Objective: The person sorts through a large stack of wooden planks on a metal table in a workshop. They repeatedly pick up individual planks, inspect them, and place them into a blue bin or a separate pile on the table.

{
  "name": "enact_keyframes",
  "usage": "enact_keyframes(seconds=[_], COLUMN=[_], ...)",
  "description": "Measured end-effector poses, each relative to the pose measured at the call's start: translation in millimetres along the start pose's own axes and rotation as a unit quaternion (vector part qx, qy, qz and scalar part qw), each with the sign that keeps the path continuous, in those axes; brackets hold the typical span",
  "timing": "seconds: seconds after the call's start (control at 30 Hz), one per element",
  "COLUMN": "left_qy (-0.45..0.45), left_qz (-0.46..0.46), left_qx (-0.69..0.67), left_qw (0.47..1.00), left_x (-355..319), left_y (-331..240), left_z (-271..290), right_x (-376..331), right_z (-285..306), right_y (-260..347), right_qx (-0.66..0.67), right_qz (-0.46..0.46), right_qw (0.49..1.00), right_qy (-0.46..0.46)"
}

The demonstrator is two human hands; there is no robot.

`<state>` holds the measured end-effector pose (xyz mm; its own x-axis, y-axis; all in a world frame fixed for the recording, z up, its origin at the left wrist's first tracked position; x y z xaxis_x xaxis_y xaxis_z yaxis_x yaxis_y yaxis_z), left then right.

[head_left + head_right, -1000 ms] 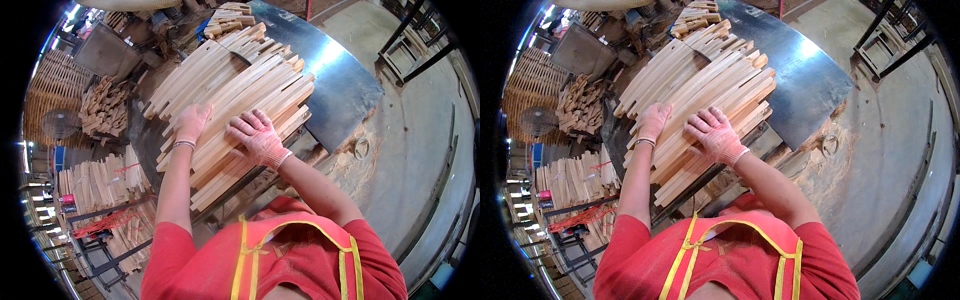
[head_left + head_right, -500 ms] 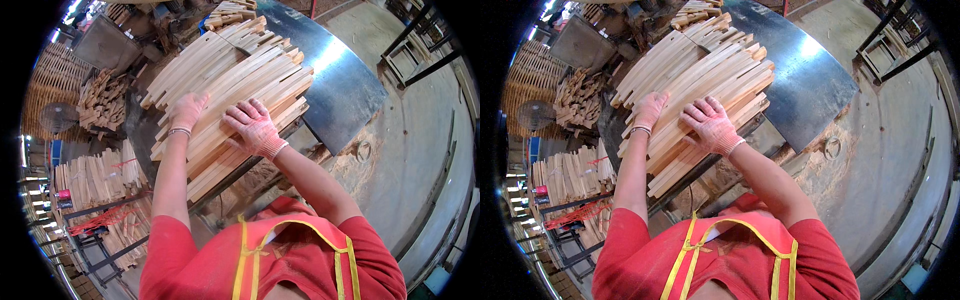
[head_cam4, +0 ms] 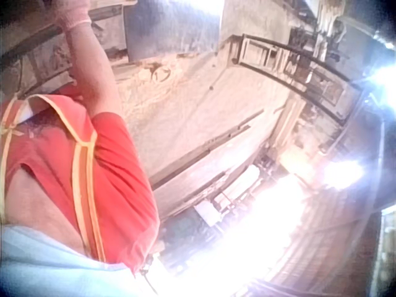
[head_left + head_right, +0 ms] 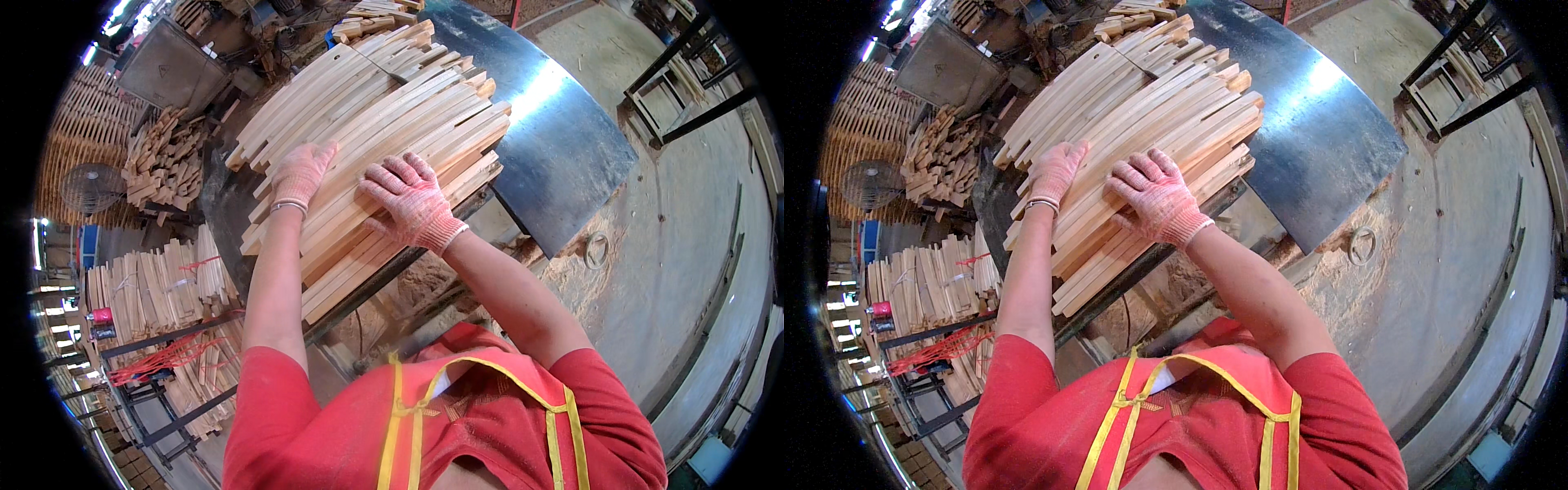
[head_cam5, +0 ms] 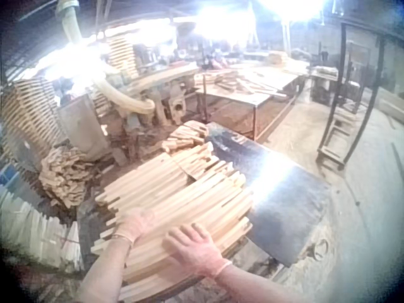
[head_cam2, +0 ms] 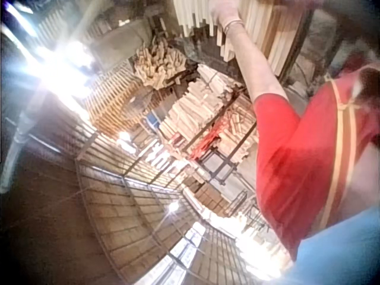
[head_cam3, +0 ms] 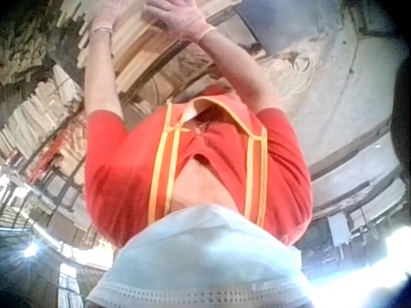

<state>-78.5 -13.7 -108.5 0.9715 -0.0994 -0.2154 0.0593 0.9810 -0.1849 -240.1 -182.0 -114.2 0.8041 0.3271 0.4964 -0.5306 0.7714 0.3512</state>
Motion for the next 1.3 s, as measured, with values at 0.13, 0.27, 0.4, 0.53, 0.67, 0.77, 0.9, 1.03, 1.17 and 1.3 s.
enact_keyframes(seconds=[0.13,0.27,0.4,0.53,0.67,0.77,0.9,1.03,1.17,1.3], left_qy=[-0.005,-0.008,-0.013,-0.004,-0.006,-0.007,-0.005,-0.005,-0.019,-0.012], left_qz=[-0.009,-0.008,0.001,-0.005,-0.009,0.014,0.01,0.005,0.006,0.013], left_qx=[0.005,0.005,0.024,0.021,0.012,0.013,0.024,0.029,0.02,0.023], left_qw=[1.0,1.0,1.0,1.0,1.0,1.0,1.0,1.0,1.0,1.0], left_x=[-0.2,-0.1,5.9,3.8,0.0,6.1,8.8,6.6,13.4,16.5], left_y=[-1.7,-2.7,0.4,-5.7,-11.3,-1.7,0.0,-7.0,-0.5,4.1], left_z=[0.0,-2.2,-6.2,-2.0,-1.2,-5.1,-8.0,-5.3,-9.8,-14.7], right_x=[-0.9,0.6,-1.4,0.9,-1.0,-1.6,-2.4,-3.0,-2.3,-2.1], right_z=[0.4,-2.9,-4.3,-3.1,-5.6,-7.2,-7.3,-6.7,-8.6,-8.8], right_y=[-0.8,-3.2,-2.6,-4.8,-7.1,-7.1,-7.1,-9.9,-10.2,-10.7], right_qx=[0.001,0.006,0.002,0.01,0.005,0.003,0.003,0.007,-0.003,-0.013], right_qz=[-0.001,0.003,0.003,0.006,0.007,0.007,0.007,0.006,0.003,0.004], right_qw=[1.0,1.0,1.0,1.0,1.0,1.0,1.0,1.0,1.0,1.0], right_qy=[-0.005,0.016,-0.008,-0.008,-0.012,-0.012,-0.017,-0.019,-0.023,-0.022])
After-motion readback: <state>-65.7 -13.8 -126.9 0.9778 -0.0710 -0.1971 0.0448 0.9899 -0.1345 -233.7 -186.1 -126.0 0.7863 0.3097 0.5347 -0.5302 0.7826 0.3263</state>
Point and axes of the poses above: each hand's wrist, its own x-axis towards the middle knuckle, its own z-axis out of the back of the hand, y = z × x, the point moved 10 cm from there along x, towards the middle knuckle, and after that the axes turned 8 degrees about y, right-handed, at the moved point
